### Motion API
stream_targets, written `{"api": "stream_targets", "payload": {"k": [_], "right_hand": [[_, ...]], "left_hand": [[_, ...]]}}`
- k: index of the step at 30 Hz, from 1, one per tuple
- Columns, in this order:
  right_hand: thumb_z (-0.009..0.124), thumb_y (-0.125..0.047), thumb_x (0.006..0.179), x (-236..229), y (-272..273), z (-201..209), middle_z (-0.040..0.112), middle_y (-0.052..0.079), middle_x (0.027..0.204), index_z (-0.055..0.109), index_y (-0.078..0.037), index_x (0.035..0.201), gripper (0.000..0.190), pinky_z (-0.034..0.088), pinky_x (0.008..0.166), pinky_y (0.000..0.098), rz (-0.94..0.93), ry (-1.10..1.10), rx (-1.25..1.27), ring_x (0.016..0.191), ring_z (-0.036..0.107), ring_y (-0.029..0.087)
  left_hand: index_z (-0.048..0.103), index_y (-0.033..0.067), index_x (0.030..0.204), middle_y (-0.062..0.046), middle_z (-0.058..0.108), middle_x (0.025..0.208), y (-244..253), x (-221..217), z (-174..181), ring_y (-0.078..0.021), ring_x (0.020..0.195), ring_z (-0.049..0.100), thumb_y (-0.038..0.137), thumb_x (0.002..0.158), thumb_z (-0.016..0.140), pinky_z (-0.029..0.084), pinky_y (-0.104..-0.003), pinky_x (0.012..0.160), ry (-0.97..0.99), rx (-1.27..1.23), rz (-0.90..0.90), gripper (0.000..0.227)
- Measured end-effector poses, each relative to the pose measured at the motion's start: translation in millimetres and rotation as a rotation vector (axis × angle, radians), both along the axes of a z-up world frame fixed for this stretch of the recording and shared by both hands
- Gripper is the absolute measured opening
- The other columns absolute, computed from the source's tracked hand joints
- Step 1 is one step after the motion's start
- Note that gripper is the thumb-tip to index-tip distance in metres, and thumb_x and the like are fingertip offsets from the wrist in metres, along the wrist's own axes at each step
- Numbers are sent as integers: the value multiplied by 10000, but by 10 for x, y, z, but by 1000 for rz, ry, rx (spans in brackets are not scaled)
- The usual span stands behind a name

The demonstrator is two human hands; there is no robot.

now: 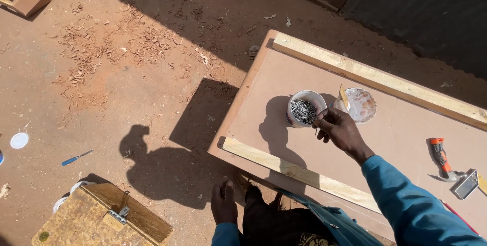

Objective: Applying glue to a wooden strip using a brush and attaching it to a wooden frame

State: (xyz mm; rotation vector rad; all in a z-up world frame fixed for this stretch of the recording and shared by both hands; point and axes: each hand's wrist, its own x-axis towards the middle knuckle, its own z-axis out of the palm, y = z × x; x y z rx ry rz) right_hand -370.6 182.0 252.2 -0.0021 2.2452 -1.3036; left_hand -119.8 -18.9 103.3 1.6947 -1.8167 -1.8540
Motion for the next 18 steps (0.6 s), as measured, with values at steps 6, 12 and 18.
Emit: {"api": "stream_targets", "payload": {"k": [6, 12, 18], "right_hand": [[581, 43, 864, 915, 183, -296, 696, 176, 814, 582, -35, 899, 86, 447, 385, 268, 38, -267, -494, 444, 564, 197], [600, 22, 852, 1065, 283, -47, 693, 149, 708, 680, -8, 859, 86, 482, 487, 274, 53, -285, -397, 576, 625, 199], [593, -162, 906, 504, 407, -176, 696, 58, 828, 706, -56, 878, 157, 495, 547, 282, 194, -158, -164, 614, 550, 162]], "left_hand": [[493, 115, 1327, -148, 623, 1257, 961, -787, 968, -263, 1132, 611, 334, 815, 586, 546, -369, 831, 522, 420, -403, 565], [603, 152, 1056, -50, 506, 1017, 1208, -778, 821, -181, 901, 456, 426, 836, 571, 384, -332, 722, 337, 484, -280, 353], [711, 38, 1055, -42, 594, 756, 880, -572, 447, -99, 565, 373, 299, 900, 492, 338, -248, 563, 302, 353, -247, 375]]}}
